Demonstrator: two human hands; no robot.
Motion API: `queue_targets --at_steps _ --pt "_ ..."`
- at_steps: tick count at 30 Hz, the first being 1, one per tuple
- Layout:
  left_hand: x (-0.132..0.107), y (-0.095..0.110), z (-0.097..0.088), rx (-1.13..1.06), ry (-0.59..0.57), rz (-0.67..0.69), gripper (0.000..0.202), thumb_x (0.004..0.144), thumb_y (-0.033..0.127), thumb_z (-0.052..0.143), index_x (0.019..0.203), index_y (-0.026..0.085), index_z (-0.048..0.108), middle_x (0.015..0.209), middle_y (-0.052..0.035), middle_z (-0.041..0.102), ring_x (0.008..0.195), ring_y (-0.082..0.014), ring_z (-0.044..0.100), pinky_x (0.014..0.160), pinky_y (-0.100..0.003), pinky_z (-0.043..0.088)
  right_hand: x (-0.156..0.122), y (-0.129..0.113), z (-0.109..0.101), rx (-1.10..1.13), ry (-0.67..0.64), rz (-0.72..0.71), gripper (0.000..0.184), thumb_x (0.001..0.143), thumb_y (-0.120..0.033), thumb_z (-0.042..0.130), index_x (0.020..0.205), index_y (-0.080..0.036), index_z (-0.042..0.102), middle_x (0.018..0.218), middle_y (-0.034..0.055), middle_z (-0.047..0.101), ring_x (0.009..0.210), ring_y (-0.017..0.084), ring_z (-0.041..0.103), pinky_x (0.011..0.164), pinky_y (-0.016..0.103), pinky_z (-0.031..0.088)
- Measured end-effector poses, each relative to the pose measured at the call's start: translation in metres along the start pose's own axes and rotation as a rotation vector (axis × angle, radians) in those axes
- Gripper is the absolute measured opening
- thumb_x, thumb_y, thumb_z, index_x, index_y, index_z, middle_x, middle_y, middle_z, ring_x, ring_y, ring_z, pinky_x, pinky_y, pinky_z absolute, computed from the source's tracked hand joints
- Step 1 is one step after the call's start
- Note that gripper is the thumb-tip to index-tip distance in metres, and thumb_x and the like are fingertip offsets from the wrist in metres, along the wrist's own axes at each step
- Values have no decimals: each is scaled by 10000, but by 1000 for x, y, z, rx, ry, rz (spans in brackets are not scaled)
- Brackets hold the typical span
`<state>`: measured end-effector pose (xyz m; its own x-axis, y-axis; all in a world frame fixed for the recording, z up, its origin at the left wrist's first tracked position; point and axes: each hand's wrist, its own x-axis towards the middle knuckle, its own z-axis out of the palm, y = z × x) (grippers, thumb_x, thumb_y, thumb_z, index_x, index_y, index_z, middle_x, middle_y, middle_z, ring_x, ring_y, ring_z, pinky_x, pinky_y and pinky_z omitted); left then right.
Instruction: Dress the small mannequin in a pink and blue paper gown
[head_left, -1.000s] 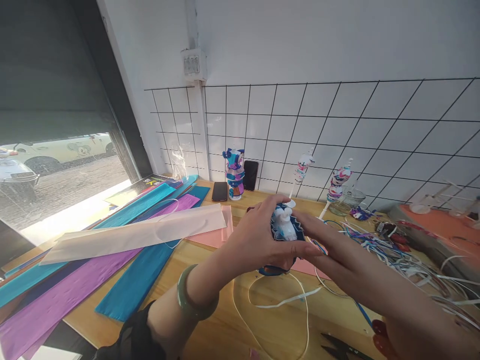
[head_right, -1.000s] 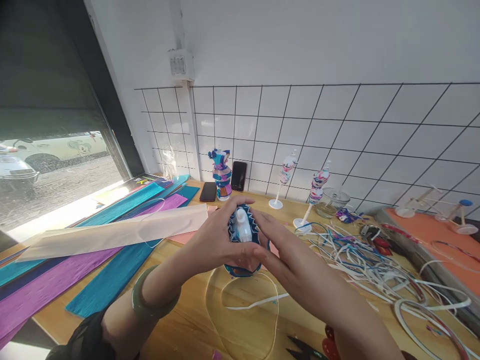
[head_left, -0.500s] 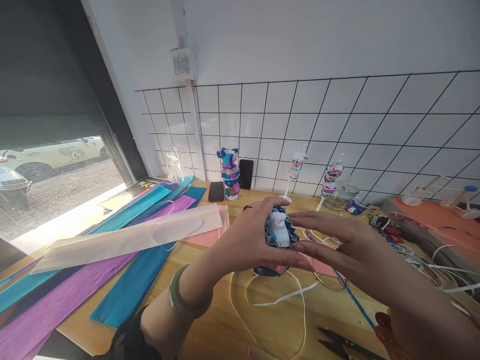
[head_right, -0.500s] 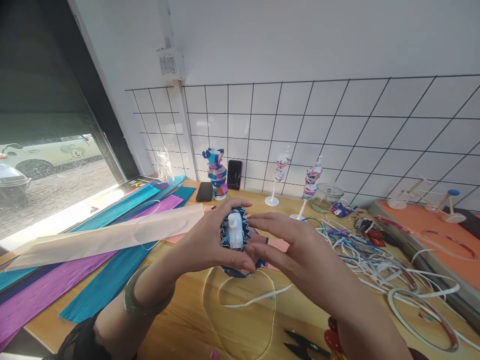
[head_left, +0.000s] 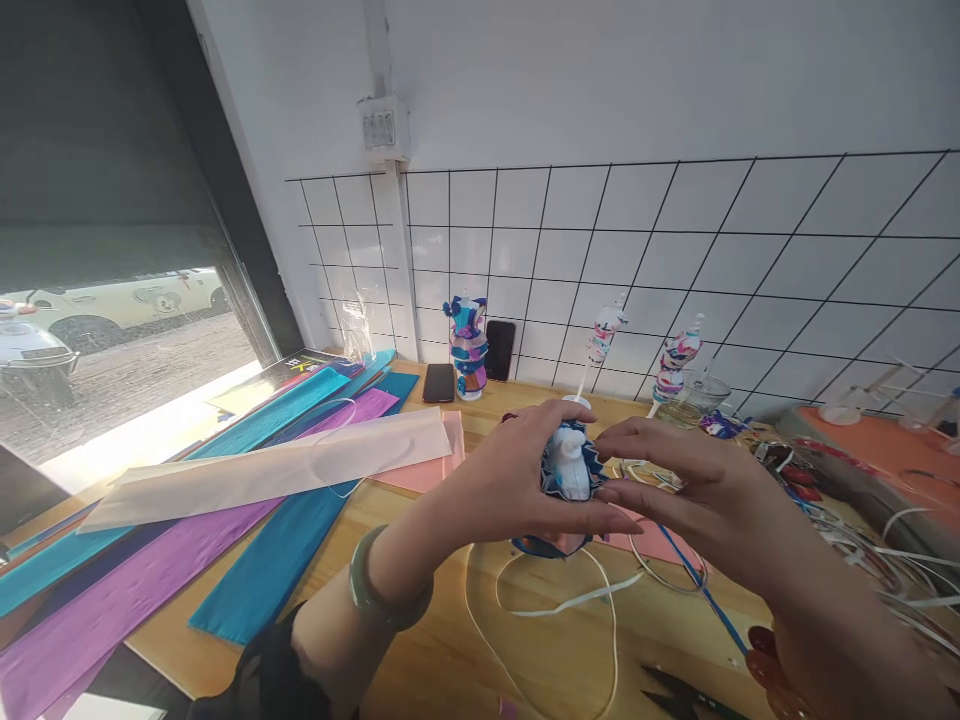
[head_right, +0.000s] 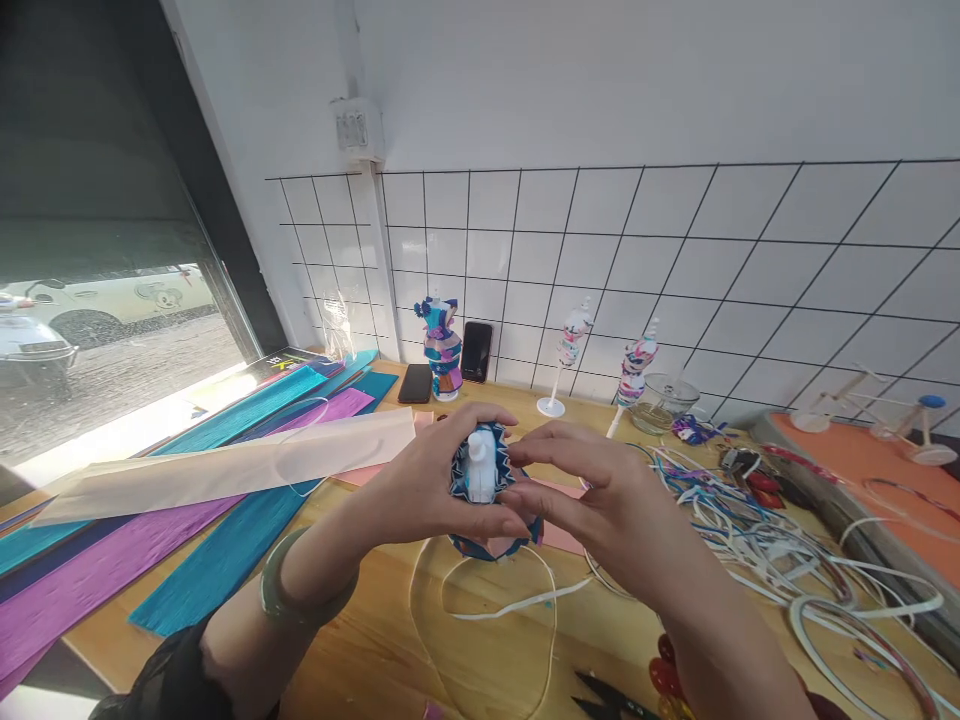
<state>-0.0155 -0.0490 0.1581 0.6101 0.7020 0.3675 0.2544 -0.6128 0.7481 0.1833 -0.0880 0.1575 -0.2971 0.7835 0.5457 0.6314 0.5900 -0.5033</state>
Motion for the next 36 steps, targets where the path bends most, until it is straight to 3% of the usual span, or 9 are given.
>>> queue_targets --at_steps 6,10,13,16,20,25,29,32,36 --pt "2 -8 2 -38 84 57 770 661 559 761 1301 227 492 1304 -109 567 1187 -299 535 1014 -462 429 2 0 4 -35 32 -3 256 886 -488 580 998 -312 729 949 34 744 873 229 698 726 379 595" --pt "2 -13 3 -76 137 53 849 679 533 763 1400 263 405 1439 -101 479 1312 -312 453 1077 -480 385 0 -3 11 -77 42 77 379 904 -494 542 1223 -316 641 1121 80 680 990 255 660 601 330 600" --pt "3 -15 3 -88 169 46 877 681 532 763 1423 258 385 1480 -98 439 1361 -310 407 1104 -471 365 1 -4 17 -59 5 38 432 955 -449 463 1371 -347 519 1340 82 553 1230 256 542 832 377 590" --pt "4 -17 3 -93 202 43 856 687 532 757 1416 255 402 1460 -104 465 1347 -309 427 1098 -476 373 2 -2 24 15 -41 1 451 984 -403 414 1434 -391 432 1475 42 441 1360 237 422 1070 439 435" --pt "4 -17 3 -85 227 42 839 695 538 746 1409 246 415 1442 -107 490 1331 -305 449 1096 -477 375 3 1 27 144 -23 102 444 971 -446 432 1409 -385 476 1496 13 456 1395 249 382 1120 457 363" --pt "3 -14 5 -53 243 26 813 735 505 711 1426 221 391 1461 -97 474 1341 -281 442 1101 -444 383 0 6 31 355 -17 243 538 966 -570 325 1414 -318 483 1497 58 465 1387 266 395 1095 506 377" --pt "3 -12 6 -38 253 14 814 749 503 698 1435 205 377 1451 -104 483 1337 -282 442 1106 -458 373 1 1 40 352 -71 133 751 846 -642 529 1495 -318 336 1567 92 332 1429 312 301 1096 535 362" --pt "3 -11 5 -38 223 8 903 701 539 736 1457 238 344 1473 -113 455 1350 -319 419 1100 -505 362 5 -11 46 294 -71 101 830 787 -601 642 1496 -349 292 1507 96 393 1391 337 349 1031 523 445" --pt "3 -13 4 -44 191 34 965 669 556 760 1475 279 310 1515 -104 398 1388 -344 362 1105 -513 350 6 -25 49 208 -45 115 756 810 -523 654 1455 -348 300 1373 95 478 1262 321 471 950 500 505"
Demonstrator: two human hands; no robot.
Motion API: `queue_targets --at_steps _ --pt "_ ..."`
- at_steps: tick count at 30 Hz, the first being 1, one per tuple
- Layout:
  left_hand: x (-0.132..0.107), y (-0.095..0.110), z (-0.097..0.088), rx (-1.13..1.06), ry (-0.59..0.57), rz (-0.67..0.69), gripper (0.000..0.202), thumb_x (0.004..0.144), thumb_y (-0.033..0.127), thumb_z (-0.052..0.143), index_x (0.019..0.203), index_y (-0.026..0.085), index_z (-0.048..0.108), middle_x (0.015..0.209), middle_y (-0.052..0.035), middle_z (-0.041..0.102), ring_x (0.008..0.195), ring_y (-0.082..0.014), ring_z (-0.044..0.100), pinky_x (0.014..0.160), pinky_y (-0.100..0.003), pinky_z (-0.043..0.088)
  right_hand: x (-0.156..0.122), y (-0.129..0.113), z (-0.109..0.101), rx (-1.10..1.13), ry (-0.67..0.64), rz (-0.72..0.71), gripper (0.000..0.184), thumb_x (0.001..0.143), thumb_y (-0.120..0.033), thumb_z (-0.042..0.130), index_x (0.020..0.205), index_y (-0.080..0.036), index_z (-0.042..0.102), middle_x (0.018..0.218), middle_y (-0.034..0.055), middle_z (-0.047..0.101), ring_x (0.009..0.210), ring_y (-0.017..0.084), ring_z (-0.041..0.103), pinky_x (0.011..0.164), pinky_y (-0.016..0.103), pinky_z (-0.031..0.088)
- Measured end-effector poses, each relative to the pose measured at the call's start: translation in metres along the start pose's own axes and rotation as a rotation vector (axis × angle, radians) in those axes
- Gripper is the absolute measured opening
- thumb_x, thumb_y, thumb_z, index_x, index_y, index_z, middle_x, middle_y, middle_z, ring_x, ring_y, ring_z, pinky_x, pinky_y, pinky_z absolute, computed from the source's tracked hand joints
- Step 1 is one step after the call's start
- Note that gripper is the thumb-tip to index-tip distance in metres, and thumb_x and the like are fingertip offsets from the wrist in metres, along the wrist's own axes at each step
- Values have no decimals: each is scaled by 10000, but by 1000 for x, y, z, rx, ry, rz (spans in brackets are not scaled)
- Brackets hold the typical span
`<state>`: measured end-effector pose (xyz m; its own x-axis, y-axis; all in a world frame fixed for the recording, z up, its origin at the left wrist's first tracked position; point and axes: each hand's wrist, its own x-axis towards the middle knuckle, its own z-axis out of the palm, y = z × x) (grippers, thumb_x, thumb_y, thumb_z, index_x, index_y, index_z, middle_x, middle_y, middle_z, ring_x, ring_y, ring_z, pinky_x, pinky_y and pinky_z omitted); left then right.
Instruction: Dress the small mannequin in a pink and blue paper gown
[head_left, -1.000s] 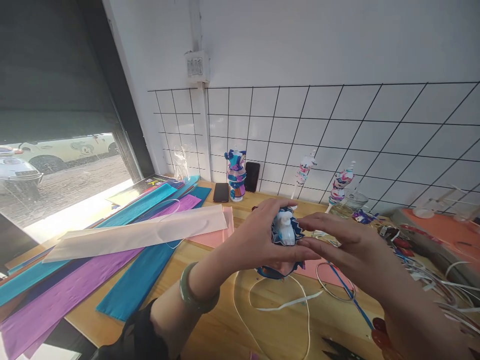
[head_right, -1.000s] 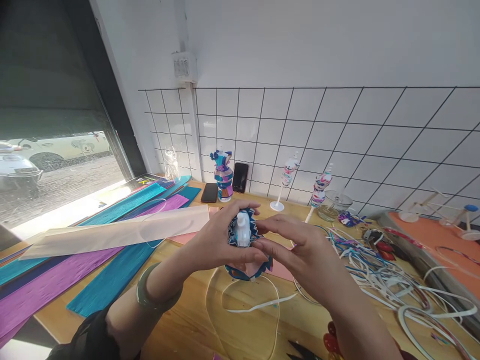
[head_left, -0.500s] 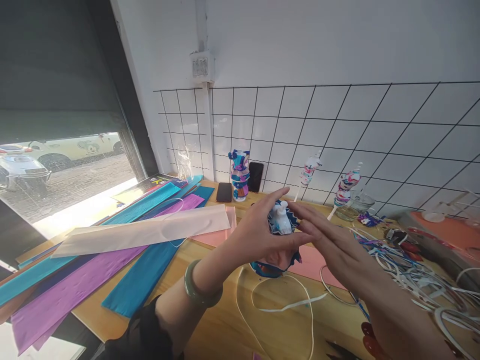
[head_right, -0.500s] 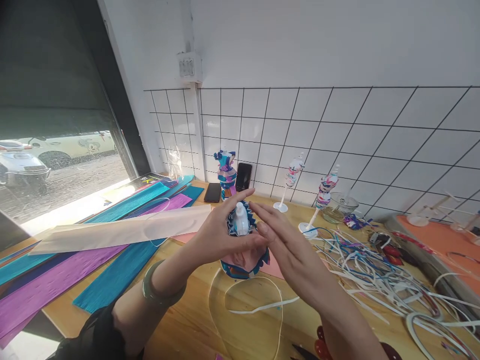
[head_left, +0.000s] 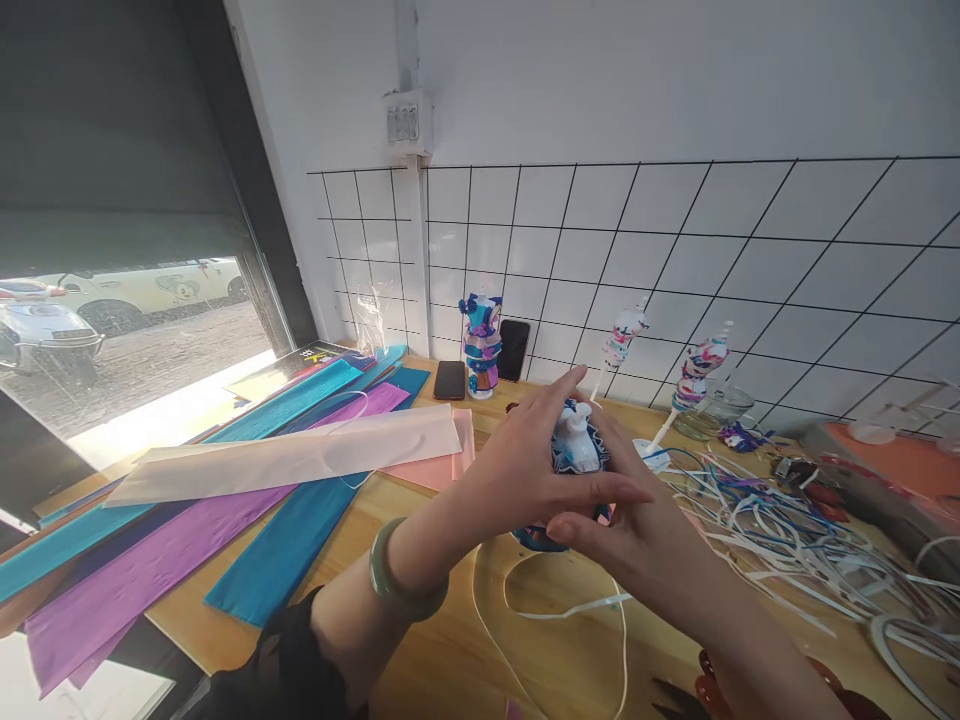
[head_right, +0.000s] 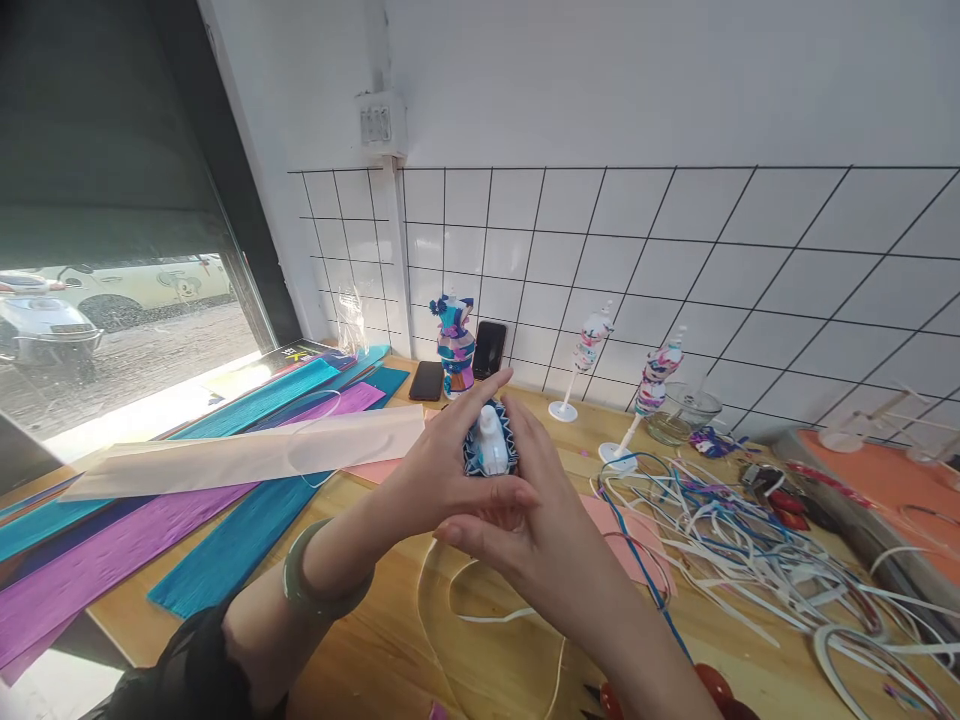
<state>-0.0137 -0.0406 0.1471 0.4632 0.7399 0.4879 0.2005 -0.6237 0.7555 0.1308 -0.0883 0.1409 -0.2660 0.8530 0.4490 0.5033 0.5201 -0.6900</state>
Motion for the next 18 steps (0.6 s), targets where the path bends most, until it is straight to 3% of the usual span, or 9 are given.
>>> queue_targets --at_steps 6,12,18 --pt "0 -4 -1 15 -31 73 955 681 587 737 1476 258 323 1476 -114 444 1361 -343 384 1103 -498 347 -4 -2 5 -111 58 -6 711 856 -473 613 1454 -306 268 1378 96 464 1268 294 461 994 481 469" --pt "0 -3 -3 17 -44 57 904 712 572 715 1476 280 328 1383 -111 526 1283 -329 459 1080 -508 361 -2 -2 7 -96 73 19 675 869 -518 570 1438 -267 307 1366 114 482 1258 295 468 982 477 473" --pt "1 -3 -4 11 -45 82 871 734 555 703 1468 250 347 1382 -120 522 1295 -329 447 1091 -492 352 1 -3 7 -109 65 -27 609 894 -502 551 1419 -293 325 1328 104 500 1240 294 473 993 498 460"
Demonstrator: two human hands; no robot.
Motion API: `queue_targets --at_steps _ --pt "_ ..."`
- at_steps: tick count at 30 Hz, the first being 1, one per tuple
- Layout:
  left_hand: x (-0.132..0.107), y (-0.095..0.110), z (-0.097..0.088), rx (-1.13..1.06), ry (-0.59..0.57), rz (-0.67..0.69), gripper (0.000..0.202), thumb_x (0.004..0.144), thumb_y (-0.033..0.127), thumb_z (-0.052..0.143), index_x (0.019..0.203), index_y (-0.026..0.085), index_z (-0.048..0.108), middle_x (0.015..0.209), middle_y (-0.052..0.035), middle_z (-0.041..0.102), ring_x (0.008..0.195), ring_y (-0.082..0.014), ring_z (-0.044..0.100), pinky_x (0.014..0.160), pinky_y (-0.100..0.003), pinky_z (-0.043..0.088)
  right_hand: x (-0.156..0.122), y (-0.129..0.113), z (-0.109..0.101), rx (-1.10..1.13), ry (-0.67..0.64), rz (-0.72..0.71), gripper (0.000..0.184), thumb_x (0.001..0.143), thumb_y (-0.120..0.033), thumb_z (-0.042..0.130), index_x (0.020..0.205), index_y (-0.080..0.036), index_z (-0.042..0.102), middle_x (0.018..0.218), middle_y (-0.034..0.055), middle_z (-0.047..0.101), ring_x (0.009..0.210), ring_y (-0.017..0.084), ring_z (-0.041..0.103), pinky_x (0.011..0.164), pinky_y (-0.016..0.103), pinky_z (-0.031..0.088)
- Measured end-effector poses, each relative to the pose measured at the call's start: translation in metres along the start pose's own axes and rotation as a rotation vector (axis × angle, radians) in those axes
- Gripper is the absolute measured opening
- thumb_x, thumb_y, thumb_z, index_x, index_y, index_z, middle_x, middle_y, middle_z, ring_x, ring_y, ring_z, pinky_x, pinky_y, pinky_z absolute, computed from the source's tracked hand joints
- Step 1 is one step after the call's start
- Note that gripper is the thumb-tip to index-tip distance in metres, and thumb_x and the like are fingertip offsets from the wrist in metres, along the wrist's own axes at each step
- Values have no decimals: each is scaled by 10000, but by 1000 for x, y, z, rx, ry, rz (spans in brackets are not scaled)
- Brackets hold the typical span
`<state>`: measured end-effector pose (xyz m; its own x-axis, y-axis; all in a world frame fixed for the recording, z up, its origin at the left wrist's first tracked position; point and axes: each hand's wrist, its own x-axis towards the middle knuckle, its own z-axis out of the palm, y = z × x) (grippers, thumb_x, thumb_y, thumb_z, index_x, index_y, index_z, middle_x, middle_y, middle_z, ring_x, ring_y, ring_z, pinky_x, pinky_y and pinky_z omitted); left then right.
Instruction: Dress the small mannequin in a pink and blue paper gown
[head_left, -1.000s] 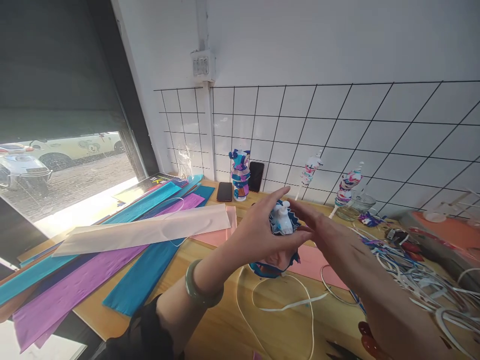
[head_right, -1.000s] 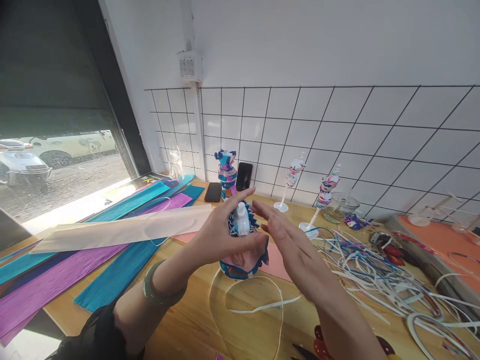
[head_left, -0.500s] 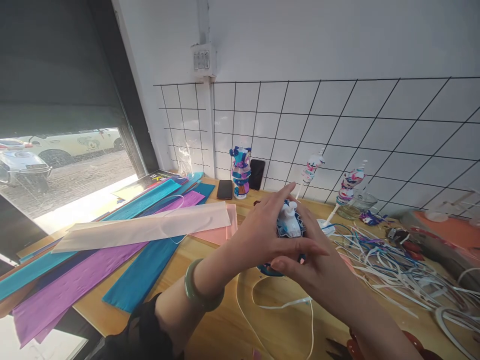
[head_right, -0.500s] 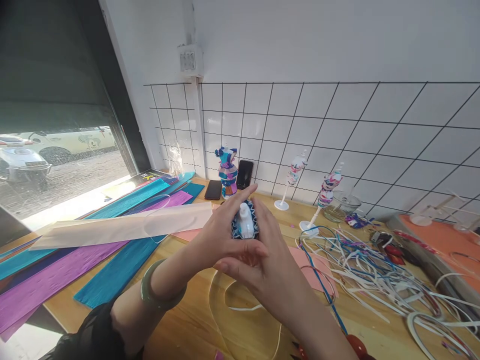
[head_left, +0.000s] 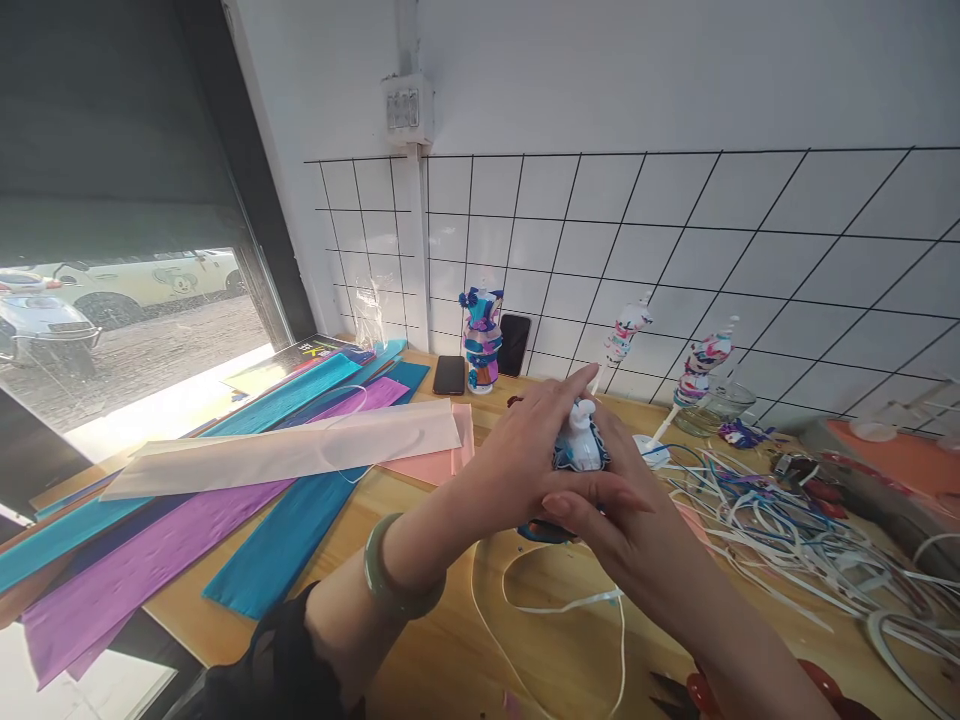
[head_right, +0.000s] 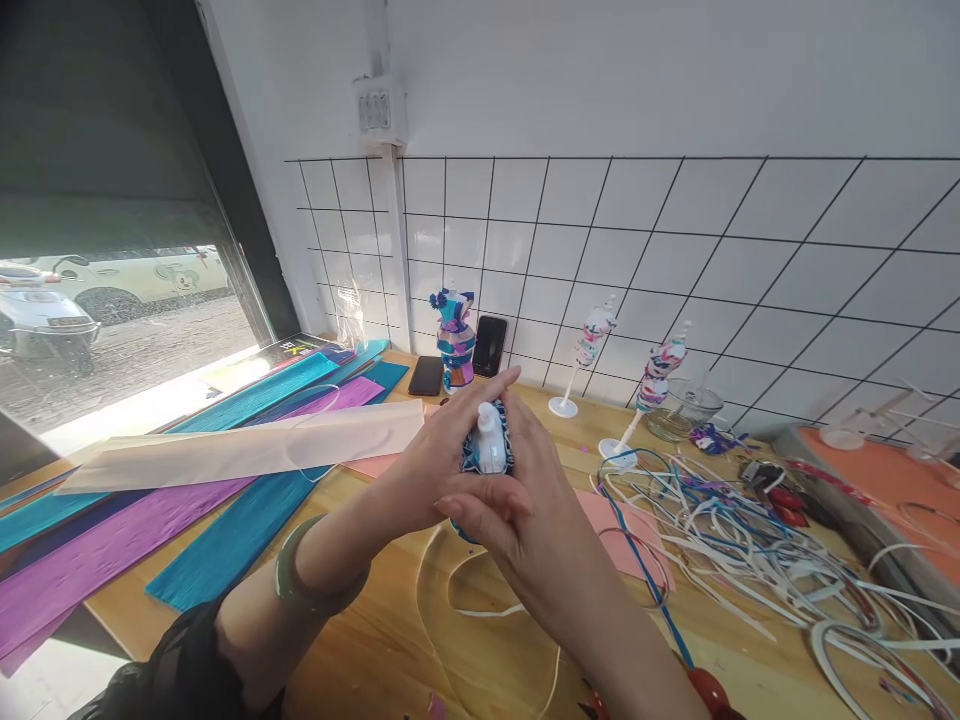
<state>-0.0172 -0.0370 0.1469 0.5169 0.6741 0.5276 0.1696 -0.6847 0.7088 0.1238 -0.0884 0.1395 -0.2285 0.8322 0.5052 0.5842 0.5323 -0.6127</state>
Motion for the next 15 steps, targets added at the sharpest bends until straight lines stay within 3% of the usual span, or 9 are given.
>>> queue_targets --at_steps 5,9,11,13,15 --pt "2 0 2 -16 23 -43 930 685 566 742 1466 266 335 1430 -109 489 1345 -341 397 1097 -497 347 0 11 -1 62 -27 0 689 864 -491 604 1462 -326 304 1402 95 475 1306 304 438 1027 511 441" --pt "2 -1 4 -31 83 -110 931 694 536 750 1472 270 312 1466 -111 447 1347 -342 395 1085 -513 360 1 30 0 142 -2 114 811 799 -499 674 1488 -323 285 1507 82 395 1394 331 341 1024 501 452" --pt "2 -3 3 -34 127 -124 905 708 520 745 1469 298 308 1479 -99 429 1347 -341 393 1080 -529 362 3 39 2 159 -50 175 862 752 -469 729 1480 -308 296 1495 100 416 1337 348 425 973 501 490" --pt "2 -4 2 -41 143 -124 930 703 510 754 1480 326 276 1503 -91 395 1362 -350 373 1083 -546 355 6 44 4 207 -121 204 715 752 -423 734 1383 -276 429 1324 109 578 1142 324 595 843 453 563" --pt "1 -5 1 -57 123 -119 999 679 505 776 1497 339 226 1526 -97 357 1381 -371 342 1093 -573 334 9 46 8 257 -135 221 476 788 -382 690 1219 -242 544 1078 84 685 918 276 673 687 388 591"
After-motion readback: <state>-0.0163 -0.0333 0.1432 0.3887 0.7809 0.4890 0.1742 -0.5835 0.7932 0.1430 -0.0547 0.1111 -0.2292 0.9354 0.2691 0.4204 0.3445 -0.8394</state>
